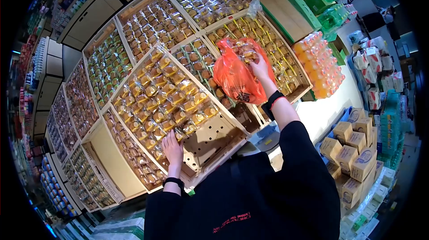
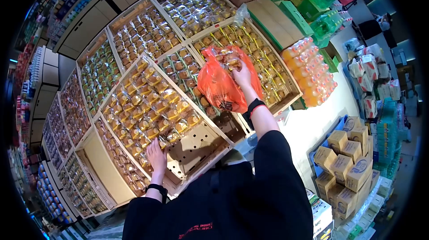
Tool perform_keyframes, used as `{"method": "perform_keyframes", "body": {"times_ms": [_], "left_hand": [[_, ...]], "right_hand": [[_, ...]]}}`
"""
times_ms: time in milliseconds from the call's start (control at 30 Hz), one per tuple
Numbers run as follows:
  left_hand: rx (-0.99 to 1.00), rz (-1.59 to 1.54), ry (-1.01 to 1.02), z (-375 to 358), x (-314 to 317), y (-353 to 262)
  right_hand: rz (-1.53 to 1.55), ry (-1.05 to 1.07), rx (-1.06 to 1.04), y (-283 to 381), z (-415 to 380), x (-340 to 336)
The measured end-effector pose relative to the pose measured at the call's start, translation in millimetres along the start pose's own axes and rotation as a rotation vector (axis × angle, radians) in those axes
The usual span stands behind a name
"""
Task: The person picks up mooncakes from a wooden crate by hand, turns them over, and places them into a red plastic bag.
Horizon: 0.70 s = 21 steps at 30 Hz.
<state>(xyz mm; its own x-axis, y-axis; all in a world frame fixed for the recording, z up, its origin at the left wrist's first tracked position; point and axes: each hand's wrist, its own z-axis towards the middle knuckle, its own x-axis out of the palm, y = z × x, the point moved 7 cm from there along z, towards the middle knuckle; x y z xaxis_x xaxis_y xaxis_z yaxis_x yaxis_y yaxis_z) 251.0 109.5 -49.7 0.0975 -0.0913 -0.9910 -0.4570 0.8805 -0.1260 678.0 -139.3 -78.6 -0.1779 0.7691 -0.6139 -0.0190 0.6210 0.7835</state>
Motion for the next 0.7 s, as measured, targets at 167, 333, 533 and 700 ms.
{"method": "perform_keyframes", "body": {"times_ms": [167, 333, 533, 700], "left_hand": [[-0.059, -0.205, -0.012, 1, -21, 3], [-0.087, -0.304, -0.013, -6, -19, 18], [-0.116, -0.339, -0.085, 1, -29, 11], [-0.012, -0.426, -0.139, 11, -59, -18]], "right_hand": [[-0.093, -0.03, -0.017, -16, 38, 13], [-0.155, -0.135, 0.113, -13, 30, -10], [0.045, -0.298, 0.015, -18, -1, -43], [0.391, -0.144, -0.039, 21, -60, -63]]}}
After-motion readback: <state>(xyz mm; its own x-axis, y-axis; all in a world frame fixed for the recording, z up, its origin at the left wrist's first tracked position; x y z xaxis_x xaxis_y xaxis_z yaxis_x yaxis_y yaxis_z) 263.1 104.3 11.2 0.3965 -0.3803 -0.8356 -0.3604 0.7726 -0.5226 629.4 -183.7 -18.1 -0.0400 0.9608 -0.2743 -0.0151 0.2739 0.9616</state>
